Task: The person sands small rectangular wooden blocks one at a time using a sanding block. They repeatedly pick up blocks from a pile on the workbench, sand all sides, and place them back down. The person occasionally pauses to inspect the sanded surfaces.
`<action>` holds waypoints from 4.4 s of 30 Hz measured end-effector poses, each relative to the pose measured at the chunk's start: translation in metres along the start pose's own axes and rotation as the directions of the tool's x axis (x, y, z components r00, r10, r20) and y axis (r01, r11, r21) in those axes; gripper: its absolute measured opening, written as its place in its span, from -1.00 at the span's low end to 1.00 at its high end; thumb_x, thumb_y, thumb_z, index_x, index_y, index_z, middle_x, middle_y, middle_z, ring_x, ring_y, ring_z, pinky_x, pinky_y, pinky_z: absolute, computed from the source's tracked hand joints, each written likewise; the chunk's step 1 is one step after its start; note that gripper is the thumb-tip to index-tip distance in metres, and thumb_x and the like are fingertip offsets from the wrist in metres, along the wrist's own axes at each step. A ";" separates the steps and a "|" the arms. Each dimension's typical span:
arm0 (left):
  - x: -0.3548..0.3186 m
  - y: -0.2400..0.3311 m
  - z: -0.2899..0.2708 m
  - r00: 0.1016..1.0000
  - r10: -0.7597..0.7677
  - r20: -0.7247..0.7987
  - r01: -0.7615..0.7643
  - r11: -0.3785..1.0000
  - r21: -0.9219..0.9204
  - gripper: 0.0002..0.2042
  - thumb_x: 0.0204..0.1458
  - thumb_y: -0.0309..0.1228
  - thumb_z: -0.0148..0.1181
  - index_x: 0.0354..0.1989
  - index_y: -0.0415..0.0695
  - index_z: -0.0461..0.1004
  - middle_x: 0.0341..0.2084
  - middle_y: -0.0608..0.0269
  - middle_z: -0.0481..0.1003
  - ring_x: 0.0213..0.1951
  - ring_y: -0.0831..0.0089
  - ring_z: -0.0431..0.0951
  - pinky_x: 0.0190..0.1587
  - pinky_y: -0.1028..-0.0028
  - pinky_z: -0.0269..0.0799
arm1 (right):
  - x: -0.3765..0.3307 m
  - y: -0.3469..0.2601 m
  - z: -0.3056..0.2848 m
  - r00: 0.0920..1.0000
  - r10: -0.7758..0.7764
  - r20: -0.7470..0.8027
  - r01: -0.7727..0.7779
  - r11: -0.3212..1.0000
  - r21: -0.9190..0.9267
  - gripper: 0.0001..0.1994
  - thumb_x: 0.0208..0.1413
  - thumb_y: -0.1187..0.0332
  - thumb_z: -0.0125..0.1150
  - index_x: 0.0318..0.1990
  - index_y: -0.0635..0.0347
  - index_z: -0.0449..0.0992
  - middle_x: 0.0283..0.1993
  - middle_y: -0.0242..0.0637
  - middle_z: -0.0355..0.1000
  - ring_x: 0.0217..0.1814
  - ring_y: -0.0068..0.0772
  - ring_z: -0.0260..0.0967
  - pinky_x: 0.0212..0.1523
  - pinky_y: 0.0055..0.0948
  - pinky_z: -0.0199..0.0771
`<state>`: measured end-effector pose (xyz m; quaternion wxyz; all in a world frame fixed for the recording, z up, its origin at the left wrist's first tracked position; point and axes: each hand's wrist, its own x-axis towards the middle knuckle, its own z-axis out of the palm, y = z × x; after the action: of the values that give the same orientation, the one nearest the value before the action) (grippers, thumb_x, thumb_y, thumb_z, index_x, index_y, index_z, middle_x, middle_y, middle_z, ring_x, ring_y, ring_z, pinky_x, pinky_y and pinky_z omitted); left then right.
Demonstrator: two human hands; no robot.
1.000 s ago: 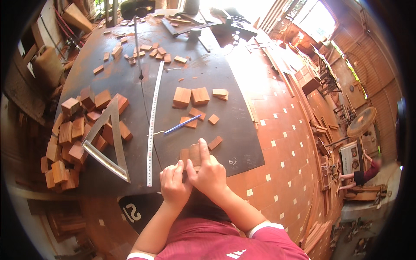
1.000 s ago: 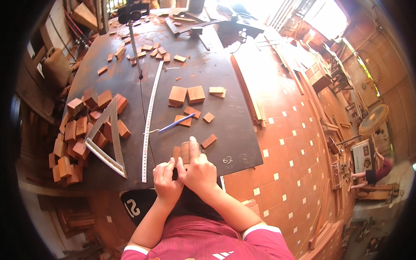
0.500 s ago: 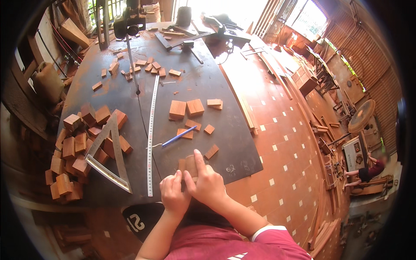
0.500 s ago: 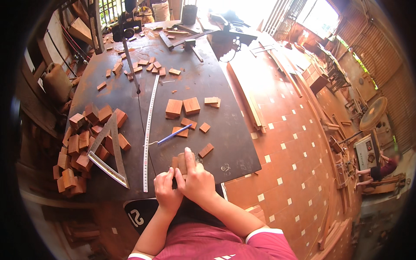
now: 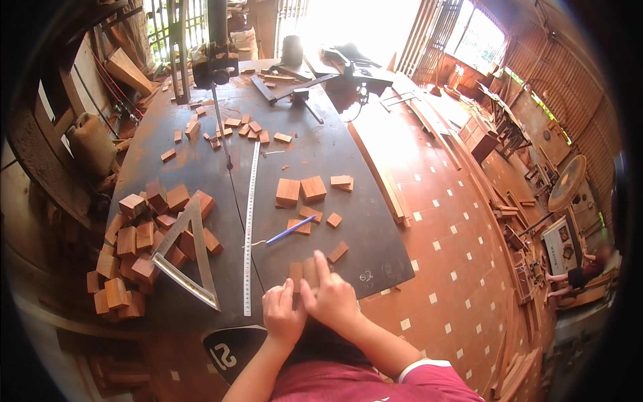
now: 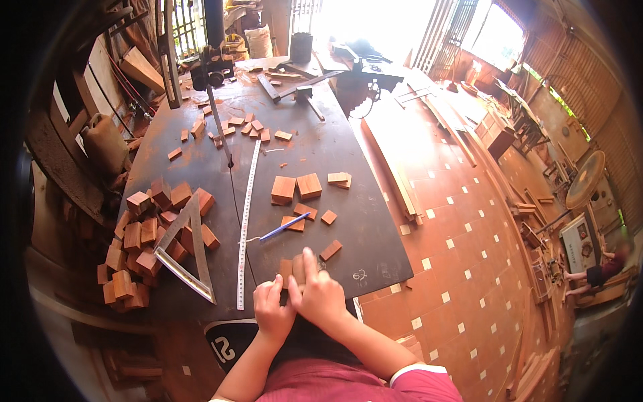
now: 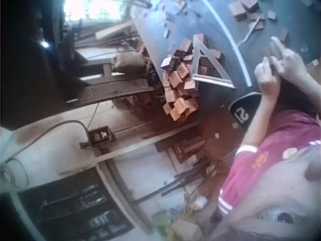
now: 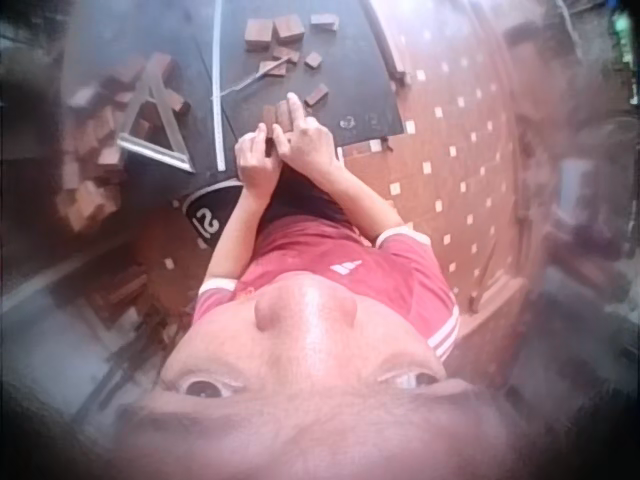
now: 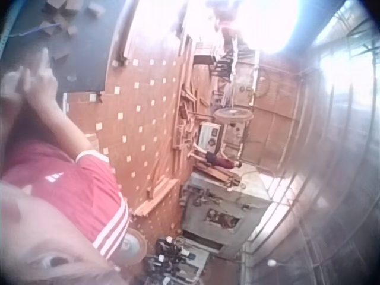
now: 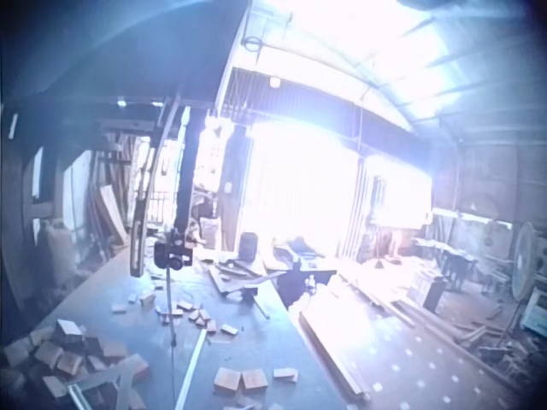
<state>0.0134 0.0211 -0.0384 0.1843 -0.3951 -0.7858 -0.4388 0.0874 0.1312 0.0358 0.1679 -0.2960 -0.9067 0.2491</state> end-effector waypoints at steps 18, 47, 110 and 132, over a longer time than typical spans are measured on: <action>0.002 0.006 0.002 0.999 -0.017 -0.030 0.017 1.000 -0.004 -0.61 -0.04 -0.51 0.45 0.00 -0.37 0.63 -0.26 -0.03 0.57 -0.19 -0.02 0.61 -0.09 0.13 0.55 | 0.006 0.004 0.000 1.000 0.010 -0.015 -0.009 0.995 0.104 -0.21 0.20 0.12 0.37 0.52 0.27 0.25 -0.23 0.29 0.59 -0.24 0.36 0.62 -0.21 0.06 0.68; 0.006 0.008 -0.002 0.999 -0.038 -0.007 0.038 0.999 -0.033 -0.60 0.01 -0.52 0.37 0.07 -0.34 0.64 -0.22 0.01 0.60 -0.15 0.01 0.64 -0.03 0.14 0.56 | -0.001 0.007 0.005 0.982 -0.125 -0.143 0.143 0.982 0.120 -0.22 0.22 0.15 0.38 0.55 0.17 0.25 -0.27 0.18 0.54 -0.38 0.25 0.60 -0.39 0.01 0.66; 0.005 0.004 -0.009 0.999 -0.026 0.039 0.028 0.998 -0.053 -0.55 -0.01 -0.52 0.29 0.12 -0.30 0.62 -0.16 0.08 0.60 -0.07 0.10 0.66 0.04 0.18 0.55 | -0.036 -0.010 -0.002 0.966 -0.247 -0.073 0.244 0.969 -0.047 -0.21 0.16 0.17 0.43 0.51 0.25 0.29 -0.34 0.09 0.52 -0.50 0.10 0.56 -0.55 -0.09 0.60; 0.003 0.001 -0.005 0.999 -0.039 0.026 0.040 0.998 -0.038 -0.55 0.00 -0.45 0.37 0.12 -0.30 0.62 -0.16 0.08 0.61 -0.08 0.09 0.66 0.03 0.18 0.56 | -0.024 -0.012 -0.007 0.993 -0.120 0.010 0.120 0.991 0.058 -0.22 0.14 0.30 0.45 0.48 0.38 0.28 -0.15 0.25 0.58 -0.23 0.25 0.62 -0.21 -0.04 0.66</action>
<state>0.0122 0.0188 -0.0330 0.1579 -0.3887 -0.7871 -0.4522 0.1039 0.1100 0.0443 0.1848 -0.2343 -0.9165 0.2664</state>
